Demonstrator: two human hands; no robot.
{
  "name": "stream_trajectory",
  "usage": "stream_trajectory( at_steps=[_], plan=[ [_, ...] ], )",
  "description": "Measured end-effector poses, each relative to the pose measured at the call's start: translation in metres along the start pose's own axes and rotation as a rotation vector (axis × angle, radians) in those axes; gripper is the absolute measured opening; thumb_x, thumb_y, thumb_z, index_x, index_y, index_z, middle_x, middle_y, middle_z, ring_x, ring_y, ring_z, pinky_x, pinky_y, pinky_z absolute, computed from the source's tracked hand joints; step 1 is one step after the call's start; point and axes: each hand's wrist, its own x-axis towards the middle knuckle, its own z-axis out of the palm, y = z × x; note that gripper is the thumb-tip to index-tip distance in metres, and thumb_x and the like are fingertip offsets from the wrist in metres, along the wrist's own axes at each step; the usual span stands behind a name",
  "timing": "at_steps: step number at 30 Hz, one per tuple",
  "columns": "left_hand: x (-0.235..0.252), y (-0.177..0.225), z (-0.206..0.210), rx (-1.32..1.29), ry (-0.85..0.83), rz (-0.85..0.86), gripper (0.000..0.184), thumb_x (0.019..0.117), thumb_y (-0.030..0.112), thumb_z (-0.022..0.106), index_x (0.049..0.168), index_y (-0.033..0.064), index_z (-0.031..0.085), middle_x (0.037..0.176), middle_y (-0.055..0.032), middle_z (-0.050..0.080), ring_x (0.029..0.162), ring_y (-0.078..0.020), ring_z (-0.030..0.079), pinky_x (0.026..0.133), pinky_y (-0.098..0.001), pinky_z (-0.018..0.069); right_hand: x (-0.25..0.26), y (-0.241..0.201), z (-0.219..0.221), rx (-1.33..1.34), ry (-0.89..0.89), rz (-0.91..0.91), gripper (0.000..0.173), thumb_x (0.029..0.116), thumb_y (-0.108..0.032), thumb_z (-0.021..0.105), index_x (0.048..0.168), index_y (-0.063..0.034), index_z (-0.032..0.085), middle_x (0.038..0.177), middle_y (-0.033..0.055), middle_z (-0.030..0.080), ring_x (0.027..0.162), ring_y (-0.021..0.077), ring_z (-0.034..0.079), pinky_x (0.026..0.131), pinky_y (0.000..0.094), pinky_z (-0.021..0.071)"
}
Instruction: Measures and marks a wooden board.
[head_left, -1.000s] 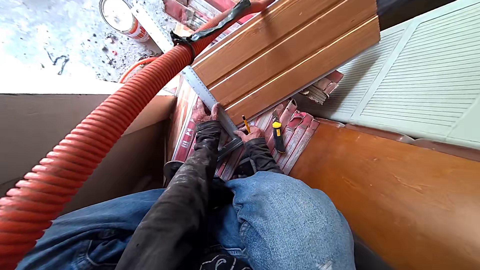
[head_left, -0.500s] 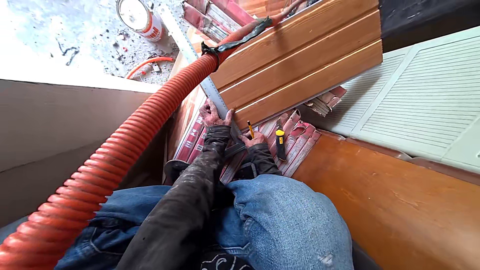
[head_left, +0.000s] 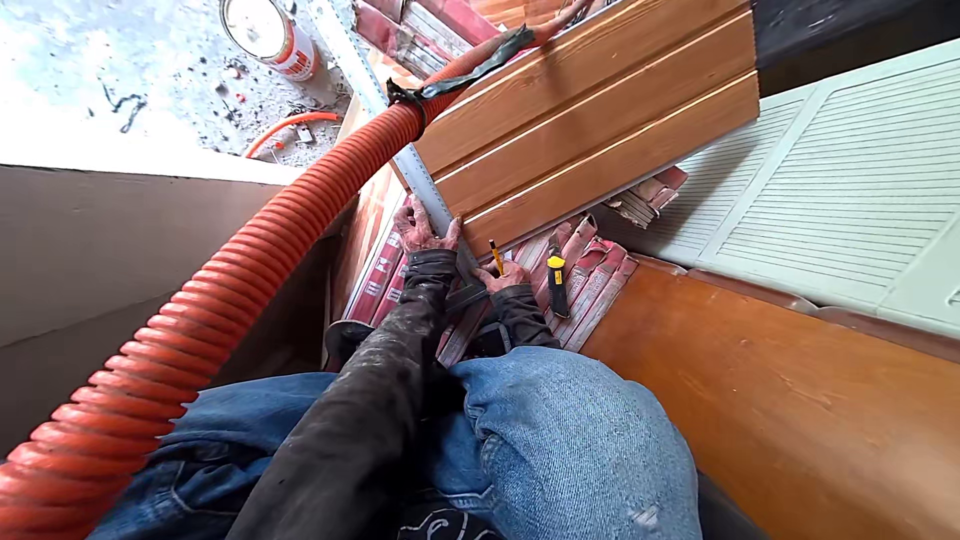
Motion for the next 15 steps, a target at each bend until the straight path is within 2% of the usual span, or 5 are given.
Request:
stream_trajectory(
  at_steps=[2,8,12,15],
  plan=[
    [-0.001,-0.002,0.002,-0.012,0.004,0.002,0.09,0.076,0.038,0.084,0.146,-0.007,0.05,0.14,-0.0329,0.05,0.125,-0.0418,0.054,0.105,-0.045,0.046,0.001,0.005,0.003,-0.001,0.002,0.013,0.03,0.093,-0.029,0.076,0.1,-0.0002,0.076,0.108,0.0186,0.074,0.105,0.0327,0.069,0.098,0.0557,0.0504],
    [0.0,-0.003,0.001,-0.01,-0.007,0.001,0.09,0.0766,0.039,0.083,0.147,-0.0069,0.049,0.139,-0.0318,0.051,0.123,-0.0395,0.056,0.104,-0.0433,0.0471,0.001,0.006,0.003,0.009,0.007,0.02,0.03,0.0924,-0.03,0.077,0.099,-0.0006,0.076,0.105,0.0176,0.074,0.102,0.0316,0.069,0.095,0.0551,0.0509],
    [0.003,-0.003,-0.009,-0.004,-0.122,-0.018,0.091,0.0804,0.04,0.082,0.149,-0.0072,0.046,0.142,-0.0322,0.048,0.123,-0.0383,0.055,0.105,-0.042,0.0467,-0.003,0.002,0.002,0.039,0.039,-0.007,0.027,0.0915,-0.026,0.078,0.096,0.0004,0.077,0.104,0.0182,0.074,0.102,0.0319,0.069,0.094,0.0543,0.0514],
    [0.006,-0.005,-0.016,0.031,-0.182,0.027,0.089,0.0832,0.041,0.08,0.149,-0.0083,0.045,0.143,-0.0346,0.046,0.125,-0.0418,0.054,0.107,-0.043,0.0455,-0.003,0.003,0.004,0.086,0.065,-0.041,0.025,0.0905,-0.022,0.079,0.094,0.0031,0.075,0.101,0.0198,0.073,0.1,0.032,0.069,0.094,0.0527,0.0512]
  ],
)
